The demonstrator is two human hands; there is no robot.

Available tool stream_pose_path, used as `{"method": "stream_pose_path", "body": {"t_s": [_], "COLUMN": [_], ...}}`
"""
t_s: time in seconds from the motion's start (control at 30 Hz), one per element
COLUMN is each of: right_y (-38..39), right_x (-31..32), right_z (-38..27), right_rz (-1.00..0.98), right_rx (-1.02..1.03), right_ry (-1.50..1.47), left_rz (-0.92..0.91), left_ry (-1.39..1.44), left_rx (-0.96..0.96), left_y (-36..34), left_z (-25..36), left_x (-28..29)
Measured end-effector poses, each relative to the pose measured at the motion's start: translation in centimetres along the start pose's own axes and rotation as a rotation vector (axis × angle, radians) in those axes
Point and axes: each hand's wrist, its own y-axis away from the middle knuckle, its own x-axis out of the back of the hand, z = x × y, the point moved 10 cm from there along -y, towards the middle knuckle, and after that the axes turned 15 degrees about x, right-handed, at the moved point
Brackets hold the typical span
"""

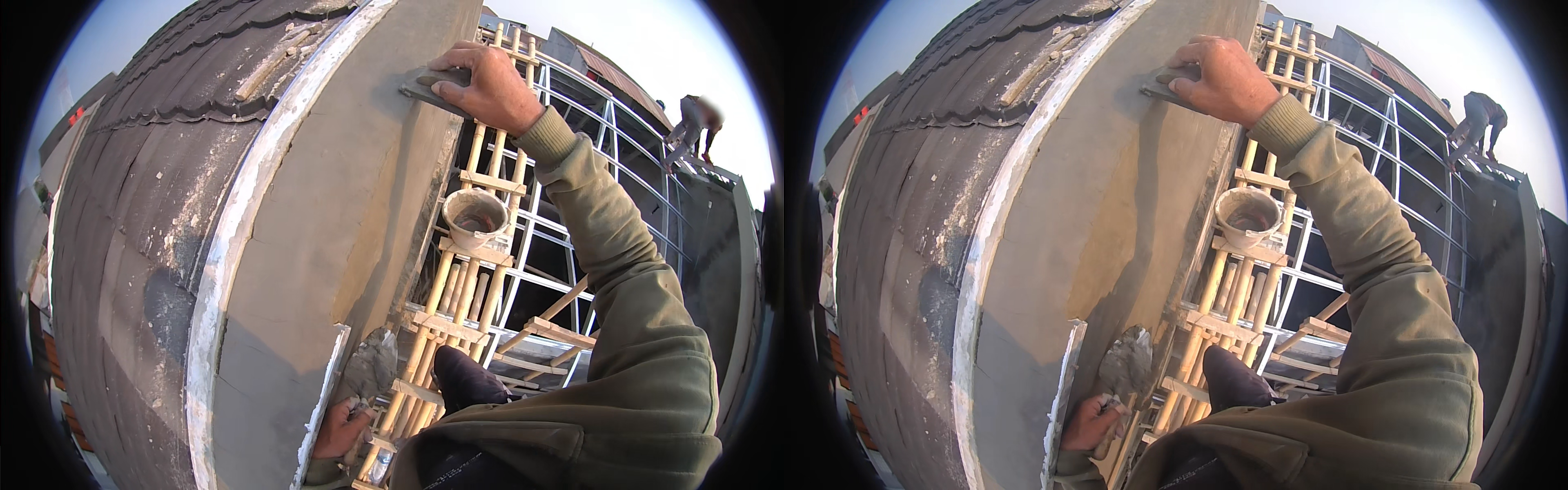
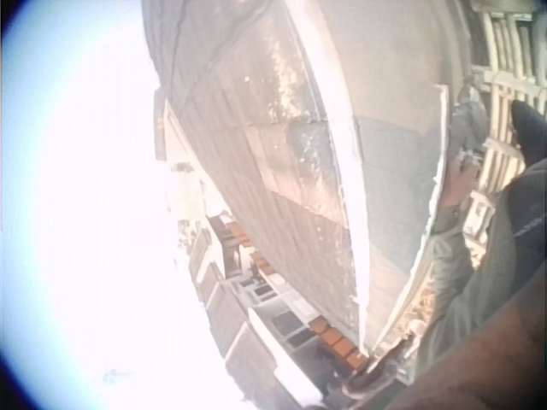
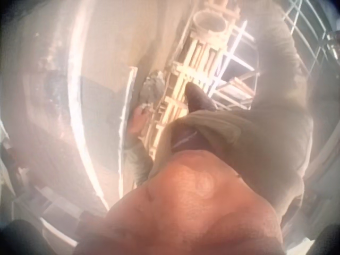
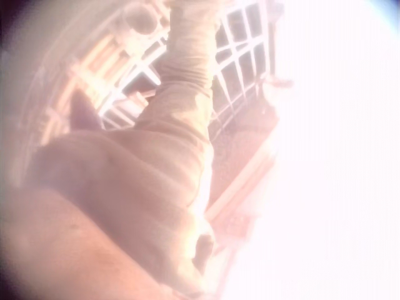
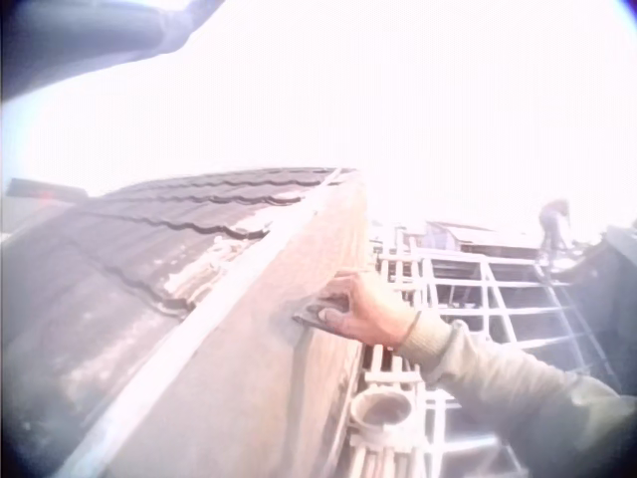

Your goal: The person applies wet mortar to a roof edge using a trowel and smooths it with a wooden float. The person also positions a metal strip along the edge and applies more mortar over it.

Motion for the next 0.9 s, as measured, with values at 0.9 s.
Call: {"method": "stream_pose_path", "body": {"t_s": [0.9], "right_y": [-3.2], "right_x": [-1.3], "right_z": [-0.2], "right_rz": [-0.018], "right_rx": [-0.053], "right_ry": [0.185], "left_rz": [-0.055], "left_ry": [-0.098], "left_rx": [-0.100], "left_y": [-1.5], "left_z": [1.9], "left_x": [-1.0]}}
